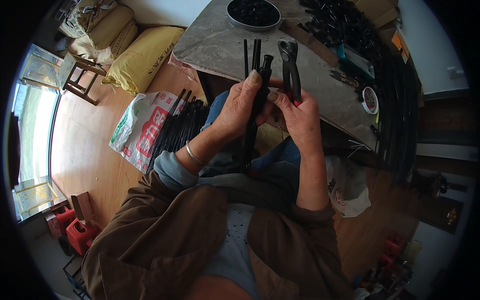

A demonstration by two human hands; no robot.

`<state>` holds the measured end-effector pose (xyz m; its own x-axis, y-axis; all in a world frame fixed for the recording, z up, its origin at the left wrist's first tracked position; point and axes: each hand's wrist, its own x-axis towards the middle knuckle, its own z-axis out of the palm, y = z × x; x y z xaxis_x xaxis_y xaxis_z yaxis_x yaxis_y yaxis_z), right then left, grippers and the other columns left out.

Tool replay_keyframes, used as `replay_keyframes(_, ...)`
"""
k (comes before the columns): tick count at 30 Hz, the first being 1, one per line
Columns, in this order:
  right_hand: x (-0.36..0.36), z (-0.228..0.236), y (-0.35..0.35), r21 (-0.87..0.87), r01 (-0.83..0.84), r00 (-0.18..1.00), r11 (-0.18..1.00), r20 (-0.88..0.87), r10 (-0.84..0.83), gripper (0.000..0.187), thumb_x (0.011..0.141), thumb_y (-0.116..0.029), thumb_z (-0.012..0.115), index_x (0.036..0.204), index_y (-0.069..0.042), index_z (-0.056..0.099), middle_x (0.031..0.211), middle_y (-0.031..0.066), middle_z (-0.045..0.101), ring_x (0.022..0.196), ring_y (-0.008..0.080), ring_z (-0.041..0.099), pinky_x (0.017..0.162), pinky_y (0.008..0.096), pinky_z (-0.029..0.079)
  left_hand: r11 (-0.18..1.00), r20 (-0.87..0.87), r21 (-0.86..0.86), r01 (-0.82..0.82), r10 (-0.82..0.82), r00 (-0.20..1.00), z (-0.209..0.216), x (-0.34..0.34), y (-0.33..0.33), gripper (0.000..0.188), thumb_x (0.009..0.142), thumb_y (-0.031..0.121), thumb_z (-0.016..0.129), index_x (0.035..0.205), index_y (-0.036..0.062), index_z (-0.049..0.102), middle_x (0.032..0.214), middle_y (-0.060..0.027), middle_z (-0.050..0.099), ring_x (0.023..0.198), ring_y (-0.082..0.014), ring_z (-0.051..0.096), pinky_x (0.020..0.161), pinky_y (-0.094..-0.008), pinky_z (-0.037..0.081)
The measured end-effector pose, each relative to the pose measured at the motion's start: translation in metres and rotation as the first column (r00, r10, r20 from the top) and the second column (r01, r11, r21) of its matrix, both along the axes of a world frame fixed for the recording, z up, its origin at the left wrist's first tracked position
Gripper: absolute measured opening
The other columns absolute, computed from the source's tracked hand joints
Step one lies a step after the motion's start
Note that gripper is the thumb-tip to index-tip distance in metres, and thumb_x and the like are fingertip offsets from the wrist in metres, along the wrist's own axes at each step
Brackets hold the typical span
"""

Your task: Assembling metal umbrella ribs into a central runner component using wire and pliers.

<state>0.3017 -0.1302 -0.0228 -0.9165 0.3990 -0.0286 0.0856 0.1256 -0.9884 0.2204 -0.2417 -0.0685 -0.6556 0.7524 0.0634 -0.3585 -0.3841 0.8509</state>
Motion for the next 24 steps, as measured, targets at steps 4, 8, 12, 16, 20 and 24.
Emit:
replay_keyframes(4, 0.023, 0.006, 0.010, -0.095, -0.085, 0.983, 0.992, 0.152, 0.099, 0.020, 0.096, -0.018, 0.055, 0.100, 0.002, 0.057, 0.067, 0.0052, 0.059, 0.050, 0.0111, 0.056, 0.049, 0.0222, 0.043, 0.997, 0.037, -0.040, 0.061, -0.059, 0.998, -0.006, -0.008, -0.001, 0.066, 0.096, 0.059, 0.036, 0.100, -0.0008, 0.063, 0.054, 0.0003, 0.049, 0.045, -0.0074, 0.045, 0.043, -0.0219, 0.035)
replay_keyframes(8, 0.064, 0.030, 0.006, -0.235, -0.177, 0.896, 0.956, 0.364, 0.256, 0.020, 0.097, -0.013, 0.048, 0.111, 0.001, 0.050, 0.068, 0.0060, 0.055, 0.045, 0.0101, 0.051, 0.041, 0.0224, 0.040, 0.998, 0.169, -0.003, 0.061, -0.059, 0.984, -0.015, -0.015, -0.001, 0.066, 0.095, 0.061, 0.035, 0.095, 0.0013, 0.064, 0.052, 0.0003, 0.045, 0.041, -0.0081, 0.041, 0.040, -0.0235, 0.033)
replay_keyframes(12, 0.075, 0.027, 0.003, -0.288, -0.114, 0.853, 0.951, 0.463, 0.242, 0.020, 0.097, -0.013, 0.047, 0.112, 0.000, 0.049, 0.065, 0.0022, 0.049, 0.045, 0.0082, 0.047, 0.040, 0.0223, 0.040, 0.985, 0.122, -0.070, 0.156, -0.146, 0.982, 0.007, 0.002, 0.007, 0.065, 0.098, 0.058, 0.032, 0.113, -0.0004, 0.058, 0.049, 0.0029, 0.035, 0.041, -0.0074, 0.033, 0.039, -0.0236, 0.027)
replay_keyframes(16, 0.074, 0.033, 0.006, -0.295, -0.068, 0.860, 0.953, 0.466, 0.206, 0.017, 0.097, -0.014, 0.047, 0.108, -0.001, 0.048, 0.064, 0.0006, 0.045, 0.044, 0.0076, 0.045, 0.040, 0.0235, 0.040, 0.983, 0.096, -0.008, 0.185, -0.184, 0.978, 0.012, 0.007, 0.011, 0.066, 0.097, 0.058, 0.033, 0.118, 0.0000, 0.057, 0.049, 0.0042, 0.035, 0.041, -0.0057, 0.030, 0.040, -0.0221, 0.026)
replay_keyframes(20, 0.082, 0.048, 0.016, -0.344, -0.070, 0.865, 0.936, 0.446, 0.229, 0.016, 0.097, -0.013, 0.046, 0.106, 0.000, 0.047, 0.064, 0.0012, 0.045, 0.044, 0.0075, 0.045, 0.040, 0.0242, 0.041, 0.986, 0.109, 0.008, 0.166, -0.166, 0.980, -0.001, -0.008, 0.011, 0.070, 0.097, 0.059, 0.030, 0.114, -0.0022, 0.057, 0.049, 0.0045, 0.034, 0.040, -0.0058, 0.031, 0.040, -0.0224, 0.027)
replay_keyframes(24, 0.080, 0.042, 0.009, -0.372, -0.120, 0.772, 0.920, 0.547, 0.322, 0.014, 0.096, -0.011, 0.047, 0.107, -0.004, 0.047, 0.064, 0.0009, 0.046, 0.045, 0.0076, 0.046, 0.040, 0.0247, 0.041, 0.987, 0.105, -0.096, 0.127, -0.116, 0.988, 0.006, 0.005, 0.015, 0.070, 0.096, 0.062, 0.030, 0.097, -0.0007, 0.061, 0.047, 0.0031, 0.035, 0.039, -0.0071, 0.032, 0.040, -0.0226, 0.027)
